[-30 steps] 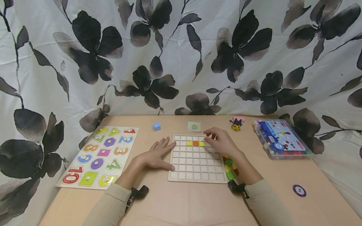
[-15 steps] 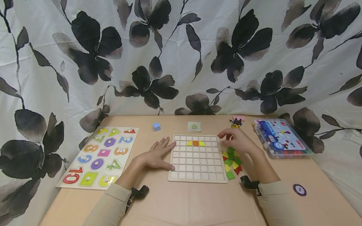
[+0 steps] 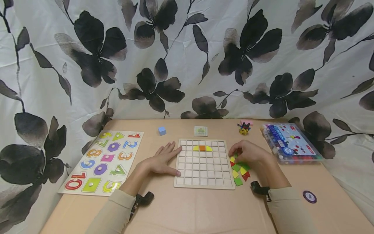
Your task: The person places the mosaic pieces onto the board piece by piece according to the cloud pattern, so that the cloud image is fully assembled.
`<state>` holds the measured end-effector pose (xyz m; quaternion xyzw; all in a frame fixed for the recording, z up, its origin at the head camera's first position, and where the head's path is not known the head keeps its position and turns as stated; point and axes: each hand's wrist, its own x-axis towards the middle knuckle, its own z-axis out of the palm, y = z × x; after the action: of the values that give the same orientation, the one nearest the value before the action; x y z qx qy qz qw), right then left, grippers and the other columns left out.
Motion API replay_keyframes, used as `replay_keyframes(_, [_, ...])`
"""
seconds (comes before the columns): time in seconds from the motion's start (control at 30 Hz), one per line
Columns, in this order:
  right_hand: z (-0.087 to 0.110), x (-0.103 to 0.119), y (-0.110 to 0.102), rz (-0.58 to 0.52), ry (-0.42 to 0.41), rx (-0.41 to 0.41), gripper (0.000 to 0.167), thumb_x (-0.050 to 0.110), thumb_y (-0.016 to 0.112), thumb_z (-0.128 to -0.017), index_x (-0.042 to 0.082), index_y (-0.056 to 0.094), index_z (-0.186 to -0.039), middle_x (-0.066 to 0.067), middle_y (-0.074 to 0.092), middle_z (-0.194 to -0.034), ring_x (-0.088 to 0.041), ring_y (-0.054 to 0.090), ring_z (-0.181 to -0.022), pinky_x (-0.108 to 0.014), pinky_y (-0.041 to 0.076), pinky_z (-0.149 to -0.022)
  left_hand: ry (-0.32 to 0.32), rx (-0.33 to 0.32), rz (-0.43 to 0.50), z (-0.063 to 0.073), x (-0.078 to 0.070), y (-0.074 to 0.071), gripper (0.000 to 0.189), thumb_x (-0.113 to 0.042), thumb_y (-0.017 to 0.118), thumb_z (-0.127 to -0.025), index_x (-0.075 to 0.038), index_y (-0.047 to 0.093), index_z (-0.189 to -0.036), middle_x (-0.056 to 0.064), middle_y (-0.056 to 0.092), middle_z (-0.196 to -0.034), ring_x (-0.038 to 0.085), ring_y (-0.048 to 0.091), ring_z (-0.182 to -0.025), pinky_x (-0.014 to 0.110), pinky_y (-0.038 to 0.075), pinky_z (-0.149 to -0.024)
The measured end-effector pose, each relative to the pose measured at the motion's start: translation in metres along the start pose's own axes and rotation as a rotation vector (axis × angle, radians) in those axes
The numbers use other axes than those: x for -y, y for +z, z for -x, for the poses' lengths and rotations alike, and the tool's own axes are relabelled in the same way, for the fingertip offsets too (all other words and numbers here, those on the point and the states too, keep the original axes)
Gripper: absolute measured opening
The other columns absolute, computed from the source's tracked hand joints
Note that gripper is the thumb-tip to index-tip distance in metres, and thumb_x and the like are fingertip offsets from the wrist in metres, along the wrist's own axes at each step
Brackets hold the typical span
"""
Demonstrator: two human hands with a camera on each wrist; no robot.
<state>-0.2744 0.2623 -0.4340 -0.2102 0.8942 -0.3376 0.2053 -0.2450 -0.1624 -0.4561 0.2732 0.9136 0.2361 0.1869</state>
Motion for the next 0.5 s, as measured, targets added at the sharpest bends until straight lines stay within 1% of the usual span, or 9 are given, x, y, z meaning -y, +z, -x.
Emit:
replay_keyframes(0.13, [-0.0017,0.0,0.0028,0.004,-0.015,0.024,0.023,-0.006,0.078,-0.085,0.011,0.077,-0.1,-0.007,0.069,-0.094,-0.022,0.056,-0.085,-0.027,0.05,-0.072,-0.01,0.0,-0.031,-0.0008,0.0,-0.0002,0.115,-0.066,0.078,-0.081,-0.021,0.018,-0.169,0.017,-0.005,-0.175,0.037,-0.009,-0.163,0.059,-0.005,-0.13])
replay_keyframes(0.23, [-0.0023,-0.0004,0.0038,-0.003,-0.03,0.032,0.022,-0.007,0.078,-0.084,0.009,0.077,-0.099,-0.008,0.068,-0.092,-0.022,0.055,-0.083,-0.026,0.05,-0.07,-0.012,-0.002,-0.037,-0.0011,0.0009,0.0003,0.115,-0.066,0.078,-0.081,-0.021,0.018,-0.169,0.017,-0.005,-0.175,0.037,-0.008,-0.163,0.059,-0.005,-0.13])
replay_keyframes(0.4, [-0.0025,-0.0008,0.0028,-0.006,-0.06,0.034,0.021,-0.008,0.077,-0.085,0.007,0.077,-0.099,-0.008,0.068,-0.095,-0.021,0.054,-0.083,-0.024,0.05,-0.071,-0.014,0.0,-0.032,-0.0011,0.0012,0.0009,0.115,-0.068,0.077,-0.081,-0.023,0.018,-0.168,0.016,-0.005,-0.176,0.036,-0.009,-0.163,0.058,-0.006,-0.13])
replay_keyframes(0.5, [-0.0016,0.0012,0.0017,0.002,-0.058,0.025,0.019,-0.008,0.077,-0.086,0.007,0.078,-0.099,-0.007,0.067,-0.095,-0.021,0.054,-0.084,-0.025,0.05,-0.071,-0.013,0.001,-0.031,-0.0012,0.0011,0.0004,0.115,-0.068,0.077,-0.081,-0.023,0.018,-0.169,0.016,-0.006,-0.176,0.036,-0.009,-0.163,0.058,-0.006,-0.13])
